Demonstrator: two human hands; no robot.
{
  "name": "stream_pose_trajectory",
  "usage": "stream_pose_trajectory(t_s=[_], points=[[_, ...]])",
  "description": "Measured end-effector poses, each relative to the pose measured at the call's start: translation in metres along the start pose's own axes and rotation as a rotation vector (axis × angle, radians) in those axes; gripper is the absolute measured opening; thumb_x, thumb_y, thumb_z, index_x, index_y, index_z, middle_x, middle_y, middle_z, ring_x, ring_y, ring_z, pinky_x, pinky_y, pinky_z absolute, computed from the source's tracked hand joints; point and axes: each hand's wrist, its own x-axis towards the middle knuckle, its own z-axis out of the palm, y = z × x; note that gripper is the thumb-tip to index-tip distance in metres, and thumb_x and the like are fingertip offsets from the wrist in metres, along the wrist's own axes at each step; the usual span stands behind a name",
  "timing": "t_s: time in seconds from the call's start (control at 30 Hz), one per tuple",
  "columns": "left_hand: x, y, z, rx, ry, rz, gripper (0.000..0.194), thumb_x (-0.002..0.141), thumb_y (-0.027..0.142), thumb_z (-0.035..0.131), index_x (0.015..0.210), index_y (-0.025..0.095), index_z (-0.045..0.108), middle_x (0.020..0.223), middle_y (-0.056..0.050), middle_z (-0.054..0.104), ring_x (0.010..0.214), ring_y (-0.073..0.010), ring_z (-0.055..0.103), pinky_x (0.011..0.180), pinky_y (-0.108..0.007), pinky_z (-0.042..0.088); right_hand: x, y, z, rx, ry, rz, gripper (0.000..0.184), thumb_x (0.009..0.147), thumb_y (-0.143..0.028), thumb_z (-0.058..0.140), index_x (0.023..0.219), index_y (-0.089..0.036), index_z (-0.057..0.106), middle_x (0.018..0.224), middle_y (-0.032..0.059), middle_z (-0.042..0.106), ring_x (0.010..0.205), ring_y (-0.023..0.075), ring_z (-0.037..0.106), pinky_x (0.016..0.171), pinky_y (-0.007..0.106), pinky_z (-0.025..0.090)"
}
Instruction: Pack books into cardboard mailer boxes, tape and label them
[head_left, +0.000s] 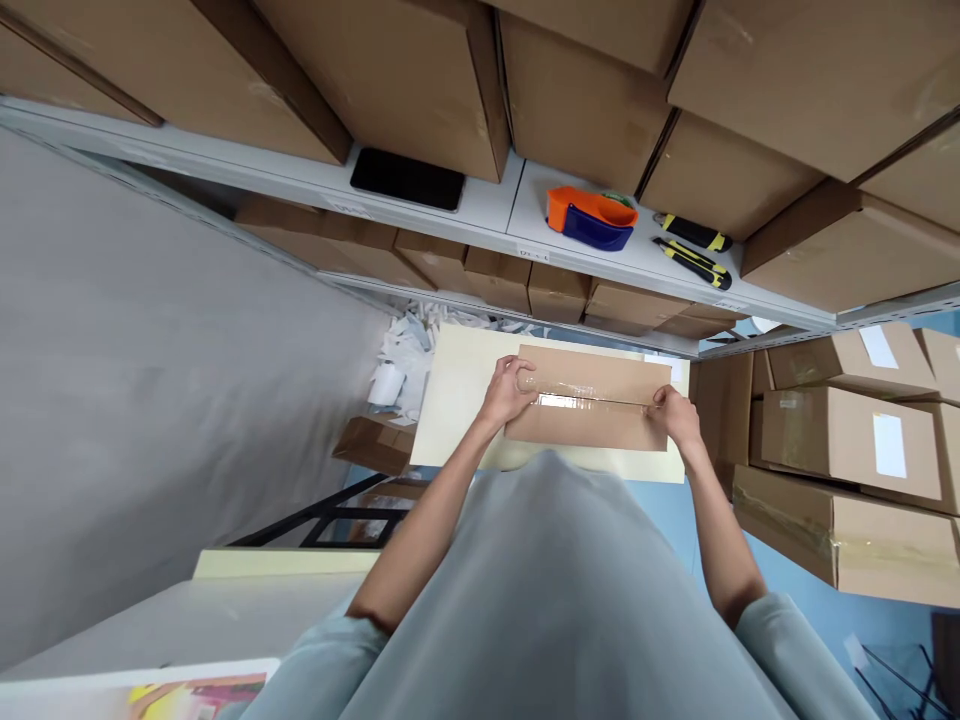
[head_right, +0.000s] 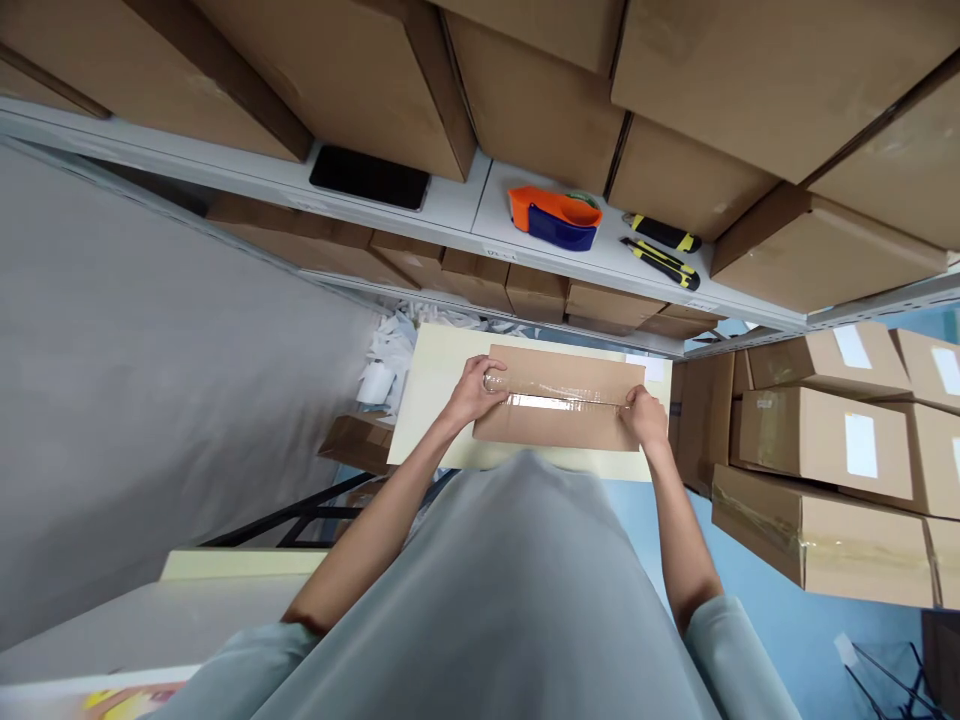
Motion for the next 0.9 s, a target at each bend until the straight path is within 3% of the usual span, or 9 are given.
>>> stream_pose_trajectory(t_s=[0.17, 0.33, 0.53, 0.6, 0.73, 0.9], points=[[0.001, -0.002, -0.002, -0.032, -0.031, -0.001, 0.048, 0.071, 0.015, 0.079, 0.117, 0.024, 0.069, 0.139, -0.008, 0.051, 0.143, -0.0291, 0.054, 0.125, -0.045, 0.046, -0.004, 0.005, -0.009, 0.135, -0.072, -0.115, 0.01, 0.095, -0.032, 0.069, 0.101, -0.025, 0.071, 0.11, 0.0039, 0.08, 0.104, 0.0224, 0.073, 0.083, 0.027, 0.046], [0.003, -0.003, 0.001, -0.012, -0.003, 0.014, 0.052, 0.07, 0.012, 0.078, 0.12, 0.024, 0.068, 0.139, -0.008, 0.051, 0.141, -0.0286, 0.056, 0.126, -0.044, 0.045, -0.011, -0.013, -0.009, -0.095, -0.036, -0.028, 0.016, 0.101, -0.026, 0.062, 0.113, -0.023, 0.072, 0.119, 0.0118, 0.08, 0.11, 0.0273, 0.075, 0.081, 0.03, 0.045], [0.004, 0.001, -0.003, 0.072, -0.005, -0.018, 0.05, 0.07, 0.012, 0.078, 0.118, 0.022, 0.069, 0.137, -0.01, 0.057, 0.135, -0.0308, 0.062, 0.121, -0.043, 0.049, -0.025, -0.019, -0.013, -0.18, -0.08, -0.166, 0.018, 0.107, -0.022, 0.054, 0.117, -0.023, 0.069, 0.118, 0.0091, 0.08, 0.108, 0.0228, 0.076, 0.084, 0.028, 0.047], [0.007, 0.006, -0.007, 0.138, -0.001, -0.036, 0.05, 0.067, 0.01, 0.078, 0.115, 0.023, 0.07, 0.144, -0.013, 0.058, 0.141, -0.0356, 0.059, 0.121, -0.048, 0.048, -0.028, -0.025, -0.023, -0.285, -0.088, -0.183, 0.019, 0.107, -0.026, 0.055, 0.119, -0.021, 0.07, 0.12, 0.0127, 0.08, 0.111, 0.0266, 0.076, 0.086, 0.031, 0.049], [0.022, 0.042, -0.017, 0.21, 0.07, 0.083, 0.039, 0.066, 0.014, 0.085, 0.101, 0.026, 0.072, 0.159, -0.015, 0.055, 0.156, -0.0459, 0.042, 0.123, -0.065, 0.042, -0.036, -0.066, -0.066, -0.443, 0.091, -0.258, 0.03, 0.109, -0.038, 0.053, 0.12, -0.019, 0.073, 0.121, 0.0216, 0.078, 0.115, 0.0366, 0.076, 0.089, 0.041, 0.054], [0.064, 0.137, -0.041, 0.15, 0.209, 0.297, 0.021, 0.08, 0.016, 0.079, 0.099, 0.025, 0.077, 0.147, -0.014, 0.066, 0.153, -0.0426, 0.049, 0.125, -0.065, 0.04, -0.027, -0.159, -0.135, -0.352, 0.446, -0.561, 0.037, 0.112, -0.04, 0.047, 0.138, -0.019, 0.064, 0.13, 0.0214, 0.075, 0.117, 0.0335, 0.074, 0.098, 0.041, 0.053]])
